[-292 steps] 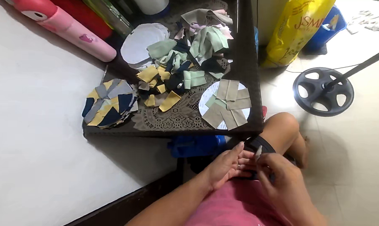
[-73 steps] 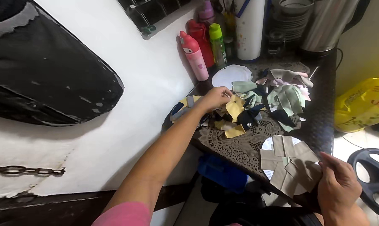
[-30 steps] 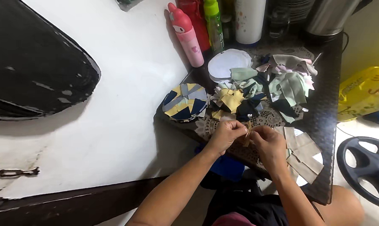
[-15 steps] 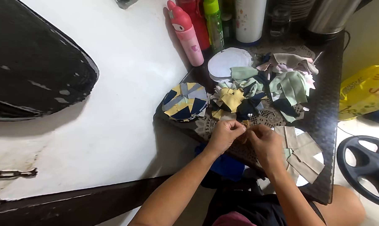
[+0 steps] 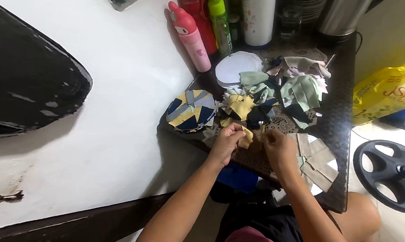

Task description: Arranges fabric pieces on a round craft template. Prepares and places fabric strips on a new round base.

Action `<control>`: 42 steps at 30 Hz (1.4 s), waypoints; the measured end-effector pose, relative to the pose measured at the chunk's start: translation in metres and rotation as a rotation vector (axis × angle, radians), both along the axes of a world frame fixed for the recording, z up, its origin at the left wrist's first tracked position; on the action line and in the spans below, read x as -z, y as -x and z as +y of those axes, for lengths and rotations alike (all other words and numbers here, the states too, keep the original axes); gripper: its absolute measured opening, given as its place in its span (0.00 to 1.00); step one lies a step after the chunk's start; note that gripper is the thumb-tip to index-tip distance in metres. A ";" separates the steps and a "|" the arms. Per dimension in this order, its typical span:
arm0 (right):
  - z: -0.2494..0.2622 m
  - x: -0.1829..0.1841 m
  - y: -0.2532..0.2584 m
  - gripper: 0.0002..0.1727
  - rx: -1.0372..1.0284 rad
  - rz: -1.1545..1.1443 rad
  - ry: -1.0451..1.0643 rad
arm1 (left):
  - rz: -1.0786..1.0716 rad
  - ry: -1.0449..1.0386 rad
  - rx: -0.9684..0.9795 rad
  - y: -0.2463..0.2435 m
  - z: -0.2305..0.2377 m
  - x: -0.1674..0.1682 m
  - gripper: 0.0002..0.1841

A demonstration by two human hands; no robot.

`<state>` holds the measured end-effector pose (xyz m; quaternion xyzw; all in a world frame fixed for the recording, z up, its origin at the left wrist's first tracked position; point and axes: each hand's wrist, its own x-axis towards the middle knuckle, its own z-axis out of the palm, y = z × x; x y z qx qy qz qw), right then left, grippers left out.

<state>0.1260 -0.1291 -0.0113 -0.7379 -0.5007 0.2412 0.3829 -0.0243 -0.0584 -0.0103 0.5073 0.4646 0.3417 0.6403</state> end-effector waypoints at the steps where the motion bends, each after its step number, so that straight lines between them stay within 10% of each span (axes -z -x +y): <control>1: -0.002 0.002 0.000 0.12 -0.015 -0.033 -0.030 | -0.027 0.015 0.025 0.001 -0.003 -0.004 0.06; 11: -0.065 -0.007 -0.031 0.18 -0.121 1.029 -0.027 | -0.201 0.090 0.384 -0.007 -0.049 -0.018 0.11; 16: -0.102 -0.007 -0.041 0.03 -0.064 0.972 -0.050 | -0.171 0.045 0.505 -0.019 -0.075 -0.010 0.07; 29: -0.182 0.000 -0.060 0.01 -0.205 0.382 -0.157 | -0.240 0.059 0.883 -0.032 -0.115 0.015 0.06; 37: -0.206 -0.009 -0.056 0.02 -0.317 0.231 -0.304 | -0.503 0.641 1.045 -0.035 -0.136 0.028 0.10; 42: -0.209 0.000 -0.061 0.04 -0.264 0.305 -0.429 | -0.574 0.648 1.002 -0.047 -0.142 0.023 0.09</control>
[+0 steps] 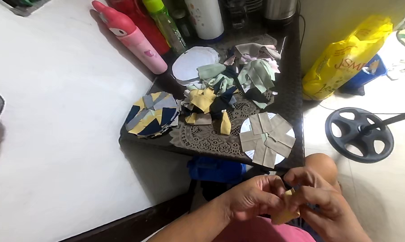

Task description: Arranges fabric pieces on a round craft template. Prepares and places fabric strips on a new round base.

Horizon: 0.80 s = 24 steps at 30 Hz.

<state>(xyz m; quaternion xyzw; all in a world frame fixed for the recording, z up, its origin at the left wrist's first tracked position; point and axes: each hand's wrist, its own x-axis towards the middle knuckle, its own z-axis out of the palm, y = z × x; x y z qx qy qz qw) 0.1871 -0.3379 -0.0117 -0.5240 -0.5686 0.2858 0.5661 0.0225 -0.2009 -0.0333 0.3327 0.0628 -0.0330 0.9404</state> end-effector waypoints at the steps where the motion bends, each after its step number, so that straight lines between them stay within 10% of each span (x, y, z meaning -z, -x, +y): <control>1: -0.002 0.003 -0.001 0.05 0.013 0.034 -0.003 | 0.000 -0.029 -0.029 -0.001 -0.001 -0.002 0.11; 13: -0.018 0.021 0.014 0.12 0.289 0.602 0.256 | 0.049 -0.736 -0.281 -0.008 0.009 -0.022 0.11; 20: -0.002 0.025 0.011 0.06 0.389 0.483 0.333 | 0.127 -0.824 -0.299 -0.021 0.022 -0.024 0.10; 24: 0.016 0.024 -0.005 0.09 0.494 0.035 0.366 | 0.157 -1.116 -0.296 -0.037 0.037 -0.025 0.10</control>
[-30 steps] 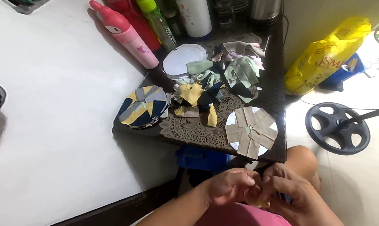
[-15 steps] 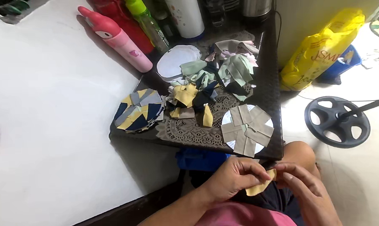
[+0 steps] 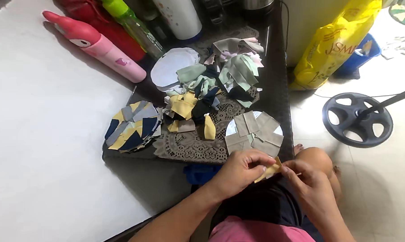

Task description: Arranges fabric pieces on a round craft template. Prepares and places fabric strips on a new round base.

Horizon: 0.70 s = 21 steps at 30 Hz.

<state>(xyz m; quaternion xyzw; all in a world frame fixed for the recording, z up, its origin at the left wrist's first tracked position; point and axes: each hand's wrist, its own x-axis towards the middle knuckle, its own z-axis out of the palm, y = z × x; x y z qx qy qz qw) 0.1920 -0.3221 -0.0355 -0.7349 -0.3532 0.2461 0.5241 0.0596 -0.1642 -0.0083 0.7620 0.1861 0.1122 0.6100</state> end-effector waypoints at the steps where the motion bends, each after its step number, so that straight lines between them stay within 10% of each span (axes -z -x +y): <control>1: 0.006 -0.001 -0.005 0.11 0.007 -0.146 0.048 | 0.029 -0.067 0.009 -0.006 0.005 -0.001 0.11; 21: 0.068 -0.006 -0.051 0.09 0.070 -0.536 0.368 | 0.304 -0.575 0.180 -0.084 0.049 -0.006 0.14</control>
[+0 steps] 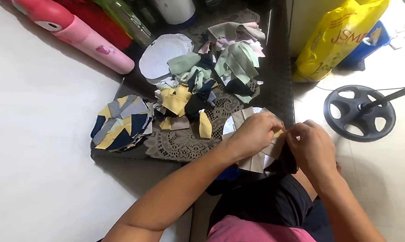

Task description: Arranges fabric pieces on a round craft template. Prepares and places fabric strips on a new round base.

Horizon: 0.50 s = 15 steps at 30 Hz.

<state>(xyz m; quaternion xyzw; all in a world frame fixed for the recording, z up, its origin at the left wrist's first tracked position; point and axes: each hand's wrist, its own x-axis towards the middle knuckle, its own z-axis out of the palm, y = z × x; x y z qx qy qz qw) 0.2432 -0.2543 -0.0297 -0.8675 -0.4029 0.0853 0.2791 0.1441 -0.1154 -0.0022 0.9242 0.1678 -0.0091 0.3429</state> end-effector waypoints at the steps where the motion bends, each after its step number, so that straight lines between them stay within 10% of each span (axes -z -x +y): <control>1: 0.000 0.001 -0.001 0.08 0.000 0.012 -0.002 | -0.001 -0.014 0.011 -0.001 0.001 0.001 0.14; 15: -0.003 0.017 -0.007 0.05 -0.086 -0.021 -0.266 | 0.022 -0.047 0.057 -0.003 0.004 0.001 0.14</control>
